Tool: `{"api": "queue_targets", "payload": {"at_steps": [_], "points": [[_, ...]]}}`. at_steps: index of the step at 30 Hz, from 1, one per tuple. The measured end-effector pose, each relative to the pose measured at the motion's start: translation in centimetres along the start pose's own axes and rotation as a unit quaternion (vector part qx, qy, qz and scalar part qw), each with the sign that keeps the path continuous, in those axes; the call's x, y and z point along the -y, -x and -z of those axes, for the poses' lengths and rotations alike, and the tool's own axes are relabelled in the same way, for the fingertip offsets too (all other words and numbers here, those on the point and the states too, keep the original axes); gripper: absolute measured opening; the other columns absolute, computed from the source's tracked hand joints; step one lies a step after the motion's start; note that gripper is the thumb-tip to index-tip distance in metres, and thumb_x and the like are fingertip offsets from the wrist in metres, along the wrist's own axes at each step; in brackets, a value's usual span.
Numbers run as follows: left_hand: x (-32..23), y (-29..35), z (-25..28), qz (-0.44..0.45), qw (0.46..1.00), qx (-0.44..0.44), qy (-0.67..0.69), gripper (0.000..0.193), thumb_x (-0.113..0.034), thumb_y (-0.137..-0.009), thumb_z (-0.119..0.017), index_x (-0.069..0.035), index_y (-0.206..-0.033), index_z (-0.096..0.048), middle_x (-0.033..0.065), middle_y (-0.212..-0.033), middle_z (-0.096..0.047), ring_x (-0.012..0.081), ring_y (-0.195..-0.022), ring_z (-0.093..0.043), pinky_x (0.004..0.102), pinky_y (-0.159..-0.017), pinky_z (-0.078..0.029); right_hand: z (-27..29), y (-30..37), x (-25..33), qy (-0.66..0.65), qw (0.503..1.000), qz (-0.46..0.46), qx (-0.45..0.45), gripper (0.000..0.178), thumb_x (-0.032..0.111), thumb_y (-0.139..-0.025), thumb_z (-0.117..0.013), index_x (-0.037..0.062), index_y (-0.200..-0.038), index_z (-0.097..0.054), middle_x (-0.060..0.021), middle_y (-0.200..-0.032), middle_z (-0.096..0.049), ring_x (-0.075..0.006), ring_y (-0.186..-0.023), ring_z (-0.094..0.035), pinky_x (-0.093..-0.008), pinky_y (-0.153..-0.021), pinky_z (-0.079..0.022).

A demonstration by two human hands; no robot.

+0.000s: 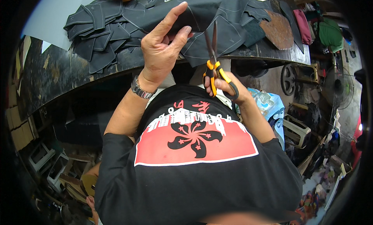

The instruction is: The person uses shears to cut multiple pieces of black fabric along marked outlines on a worktable. Cut pieces are stacked to the left as each piece is completed.

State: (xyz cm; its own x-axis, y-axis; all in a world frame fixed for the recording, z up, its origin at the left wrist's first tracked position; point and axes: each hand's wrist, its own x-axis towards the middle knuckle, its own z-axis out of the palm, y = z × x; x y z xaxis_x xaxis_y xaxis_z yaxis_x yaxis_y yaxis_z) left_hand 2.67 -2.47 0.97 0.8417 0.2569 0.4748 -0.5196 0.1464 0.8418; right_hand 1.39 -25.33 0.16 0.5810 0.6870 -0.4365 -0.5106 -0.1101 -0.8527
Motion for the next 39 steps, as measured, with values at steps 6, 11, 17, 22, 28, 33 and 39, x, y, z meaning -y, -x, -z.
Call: {"api": "queue_targets", "payload": {"at_steps": [6, 11, 17, 22, 28, 33, 39], "points": [[1.2, 2.0, -0.3, 0.163, 0.986, -0.015, 0.001, 0.049, 0.004, -0.085, -0.066, -0.003, -0.132, -0.054, 0.0092, -0.122, -0.062, 0.0078, -0.092, -0.063, 0.0218, -0.079, -0.056, 0.3, 0.8, -1.0, 0.076, 0.996, -0.029, -0.021, 0.04, 0.039, -0.083, -0.072, 0.0024, -0.094, -0.061, -0.0017, -0.074, -0.058, -0.0093, -0.069, -0.055, -0.0237, -0.067, -0.046], [1.6, 3.0, -0.6, 0.189, 0.981, -0.031, 0.017, 0.05, 0.003, -0.085, -0.067, -0.003, -0.133, -0.053, 0.0093, -0.109, -0.066, 0.0101, -0.088, -0.066, 0.0249, -0.08, -0.058, 0.2, 0.5, -0.9, 0.098, 0.992, -0.066, -0.047, 0.041, 0.04, -0.082, -0.072, 0.0023, -0.092, -0.061, -0.0016, -0.073, -0.058, -0.0086, -0.066, -0.055, -0.0225, -0.062, -0.045], [1.9, 3.3, -0.7, 0.184, 0.983, -0.023, -0.01, 0.054, 0.003, -0.085, -0.068, -0.002, -0.135, -0.05, 0.0092, -0.115, -0.063, 0.0115, -0.092, -0.065, 0.0258, -0.081, -0.058, 0.0, 0.0, -0.6, 0.118, 0.988, -0.081, -0.051, 0.039, 0.038, -0.084, -0.069, 0.0007, -0.09, -0.058, -0.0037, -0.073, -0.057, -0.0097, -0.063, -0.055, -0.0222, -0.058, -0.045], [2.0, 3.5, -0.7, 0.175, 0.984, -0.022, -0.019, 0.057, 0.004, -0.084, -0.067, -0.002, -0.137, -0.047, 0.0098, -0.12, -0.061, 0.012, -0.094, -0.065, 0.0261, -0.082, -0.058, -0.2, 0.1, -0.6, 0.098, 0.989, -0.083, -0.071, 0.041, 0.043, -0.079, -0.074, 0.004, -0.084, -0.063, 0.0006, -0.067, -0.055, -0.0076, -0.06, -0.052, -0.0224, -0.055, -0.041], [1.9, 3.5, -0.9, 0.174, 0.984, -0.049, 0.004, 0.057, 0.004, -0.083, -0.069, -0.001, -0.136, -0.049, 0.0073, -0.109, -0.066, 0.0073, -0.084, -0.064, 0.0204, -0.074, -0.057, -0.1, 0.1, -0.7, 0.103, 0.989, -0.079, -0.073, 0.039, 0.04, -0.082, -0.071, 0.0025, -0.084, -0.059, -0.0011, -0.065, -0.055, -0.0073, -0.054, -0.052, -0.0201, -0.051, -0.042], [2.1, 3.5, -0.7, 0.173, 0.983, -0.058, -0.003, 0.058, 0.005, -0.083, -0.069, -0.001, -0.136, -0.048, 0.0085, -0.114, -0.065, 0.0075, -0.084, -0.065, 0.0201, -0.073, -0.057, -0.7, 0.7, -0.6, 0.099, 0.985, -0.086, -0.108, 0.04, 0.041, -0.077, -0.078, 0.0051, -0.074, -0.062, 0.0026, -0.054, -0.051, -0.0057, -0.045, -0.047, -0.0202, -0.044, -0.035], [2.3, 3.5, -0.8, 0.163, 0.985, -0.051, -0.01, 0.058, 0.004, -0.082, -0.07, -0.001, -0.136, -0.049, 0.0085, -0.114, -0.065, 0.007, -0.084, -0.065, 0.0191, -0.072, -0.056, -1.0, 1.2, 0.0, 0.116, 0.979, -0.112, -0.126, 0.029, 0.027, -0.08, -0.076, 0.0043, -0.074, -0.059, 0.0011, -0.054, -0.052, -0.0053, -0.041, -0.045, -0.019, -0.041, -0.036]]}}
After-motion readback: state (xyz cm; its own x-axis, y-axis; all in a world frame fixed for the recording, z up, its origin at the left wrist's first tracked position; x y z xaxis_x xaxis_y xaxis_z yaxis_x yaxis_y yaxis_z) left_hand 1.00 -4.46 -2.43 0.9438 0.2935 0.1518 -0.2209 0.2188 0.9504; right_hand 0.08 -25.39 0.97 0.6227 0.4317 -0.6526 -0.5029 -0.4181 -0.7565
